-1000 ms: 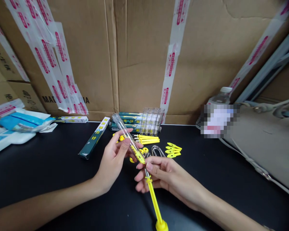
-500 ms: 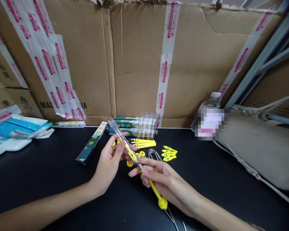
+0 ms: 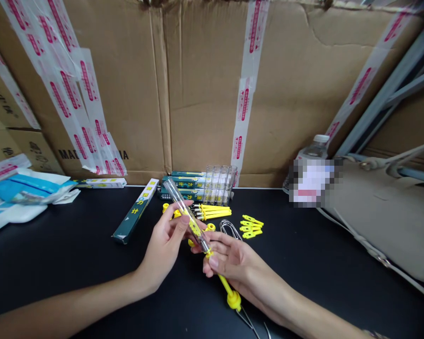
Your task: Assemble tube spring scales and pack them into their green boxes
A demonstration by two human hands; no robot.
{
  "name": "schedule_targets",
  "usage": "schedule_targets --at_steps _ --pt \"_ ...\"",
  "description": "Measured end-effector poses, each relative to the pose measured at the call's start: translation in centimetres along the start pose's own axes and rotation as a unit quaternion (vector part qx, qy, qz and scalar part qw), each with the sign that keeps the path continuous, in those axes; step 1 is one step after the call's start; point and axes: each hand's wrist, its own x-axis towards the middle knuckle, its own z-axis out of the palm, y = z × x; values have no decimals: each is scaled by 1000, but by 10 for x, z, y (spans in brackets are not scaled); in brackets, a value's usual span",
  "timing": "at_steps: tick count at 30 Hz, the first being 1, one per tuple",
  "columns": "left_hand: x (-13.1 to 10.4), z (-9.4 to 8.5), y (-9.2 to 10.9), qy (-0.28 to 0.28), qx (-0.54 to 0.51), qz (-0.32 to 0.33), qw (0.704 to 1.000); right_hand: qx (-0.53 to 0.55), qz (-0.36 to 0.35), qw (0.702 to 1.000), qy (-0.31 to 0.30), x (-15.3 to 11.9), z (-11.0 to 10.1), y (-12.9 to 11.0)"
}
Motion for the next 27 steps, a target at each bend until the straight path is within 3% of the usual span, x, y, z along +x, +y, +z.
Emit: schedule_targets --at_steps 4,9,14,20,24,27 --pt "-5 1 0 -25 15 4 1000 -35 -14 999 22 3 0 2" --pt "-5 3 1 -24 7 -3 1000 -132 -63 988 49 5 -1 11" --pt "-4 2 0 -25 4 -2 1000 -175 -65 981 56 1 3 11" --pt "0 0 0 16 -14 -4 1000 -209 -63 975 -28 -11 0 1" --pt "3 -1 0 47 -29 -11 998 -274 -20 958 -83 -18 -2 -3" --pt "4 -2 -1 54 -29 -15 998 -253 2 962 -98 -19 -1 -1"
